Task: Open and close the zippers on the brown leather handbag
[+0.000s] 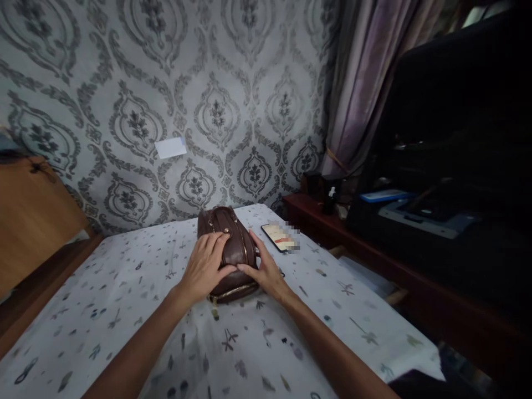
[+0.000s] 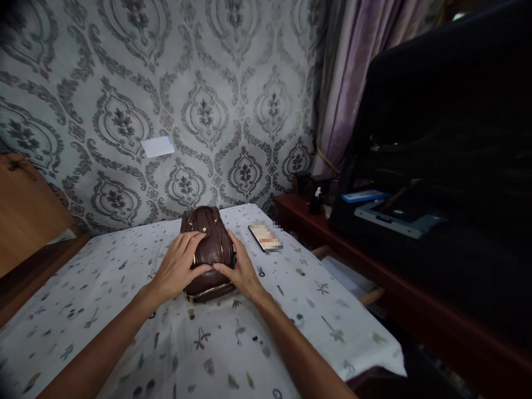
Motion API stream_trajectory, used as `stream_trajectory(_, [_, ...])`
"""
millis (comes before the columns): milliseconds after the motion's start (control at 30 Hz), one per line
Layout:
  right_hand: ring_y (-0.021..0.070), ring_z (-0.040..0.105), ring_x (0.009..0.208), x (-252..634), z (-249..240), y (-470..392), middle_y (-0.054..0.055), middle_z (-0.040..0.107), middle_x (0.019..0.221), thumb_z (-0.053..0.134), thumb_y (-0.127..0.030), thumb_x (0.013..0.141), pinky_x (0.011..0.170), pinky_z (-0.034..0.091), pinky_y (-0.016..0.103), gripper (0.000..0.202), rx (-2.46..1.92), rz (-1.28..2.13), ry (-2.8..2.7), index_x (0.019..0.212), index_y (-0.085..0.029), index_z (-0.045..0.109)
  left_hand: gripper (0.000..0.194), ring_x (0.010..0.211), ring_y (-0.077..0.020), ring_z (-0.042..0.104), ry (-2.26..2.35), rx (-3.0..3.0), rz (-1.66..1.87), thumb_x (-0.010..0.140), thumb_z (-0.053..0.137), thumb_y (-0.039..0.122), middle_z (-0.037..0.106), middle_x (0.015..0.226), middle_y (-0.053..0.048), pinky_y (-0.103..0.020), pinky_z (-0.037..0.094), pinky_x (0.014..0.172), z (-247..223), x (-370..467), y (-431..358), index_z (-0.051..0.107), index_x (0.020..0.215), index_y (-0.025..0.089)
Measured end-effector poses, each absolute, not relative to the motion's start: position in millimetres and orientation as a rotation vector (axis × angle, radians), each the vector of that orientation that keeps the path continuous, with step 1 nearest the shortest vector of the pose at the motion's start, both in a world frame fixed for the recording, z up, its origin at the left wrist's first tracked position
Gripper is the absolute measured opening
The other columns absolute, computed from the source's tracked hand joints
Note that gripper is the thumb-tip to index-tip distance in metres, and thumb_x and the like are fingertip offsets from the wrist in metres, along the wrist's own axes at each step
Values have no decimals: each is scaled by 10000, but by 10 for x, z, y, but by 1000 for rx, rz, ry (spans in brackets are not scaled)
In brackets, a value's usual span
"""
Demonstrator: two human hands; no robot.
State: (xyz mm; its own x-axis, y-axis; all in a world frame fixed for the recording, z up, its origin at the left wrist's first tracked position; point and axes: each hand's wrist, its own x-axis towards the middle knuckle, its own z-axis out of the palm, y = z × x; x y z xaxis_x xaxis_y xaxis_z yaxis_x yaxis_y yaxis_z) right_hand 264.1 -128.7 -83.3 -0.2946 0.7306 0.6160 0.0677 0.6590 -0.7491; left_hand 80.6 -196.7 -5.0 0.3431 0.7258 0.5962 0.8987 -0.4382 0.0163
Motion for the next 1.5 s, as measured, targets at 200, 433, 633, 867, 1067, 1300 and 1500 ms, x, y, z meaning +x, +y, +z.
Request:
stream_trajectory(200, [291,303,1428,2665,-719,-1415,129,321,1550,554,-487,909,1144,304,507,715,-733,291,-1937,1519,-254,263,609,1214,-312,477,-1416,-2317,-856,831,653,382,526,1299,-122,-494,397,1035,-109,770,-1935,404,1364,225])
stream_trajectory(433, [273,298,1428,2562,-632,-1536,114,431,1496,408,-257,982,1099,329,508,407,-743,-168,-2044,1377,-208,495,374,1185,-248,511,-1514,-2428,-1212,907,530,360,553,1236,-111,-403,418,1008,102,687,-1884,493,1253,223])
stream_trajectory(633, [269,328,1412,2496,-611,-1638,121,503,1441,374,-176,966,1109,261,545,420,-801,-237,-2065,1368,-179,495,207,806,-198,561,-1930,-2074,-1475,827,553,362,607,866,-51,-333,425,766,239,493,-1343,596,902,174])
stream_trajectory(867, [275,314,1418,2385,-460,-1678,141,434,1492,395,-120,876,1136,186,565,536,-783,-213,-2108,1408,-149,456,206,569,-122,442,-2204,-2164,-1813,633,635,364,498,565,34,-244,319,577,300,429,-1037,559,620,173])
stream_trajectory(1067, [296,358,1389,2322,-541,-1644,132,463,1474,505,-410,942,1124,172,595,492,-770,-215,-2146,1399,-231,482,237,601,-123,495,-2181,-2180,-2017,610,629,394,550,609,19,-224,350,562,343,425,-1187,574,655,168])
stream_trajectory(1300, [288,373,1379,2334,-541,-1647,106,451,1487,523,-450,938,1124,193,573,487,-800,-209,-2160,1397,-292,486,224,624,-120,479,-2044,-2178,-2134,625,649,378,546,617,30,-227,355,601,304,458,-1275,580,659,168])
stream_trajectory(1500, [292,363,1386,2325,-534,-1653,110,436,1498,524,-437,940,1126,189,583,463,-789,-163,-2149,1379,-293,509,210,643,-122,485,-2028,-2227,-2081,650,638,367,550,637,33,-241,371,649,295,468,-1332,577,665,167])
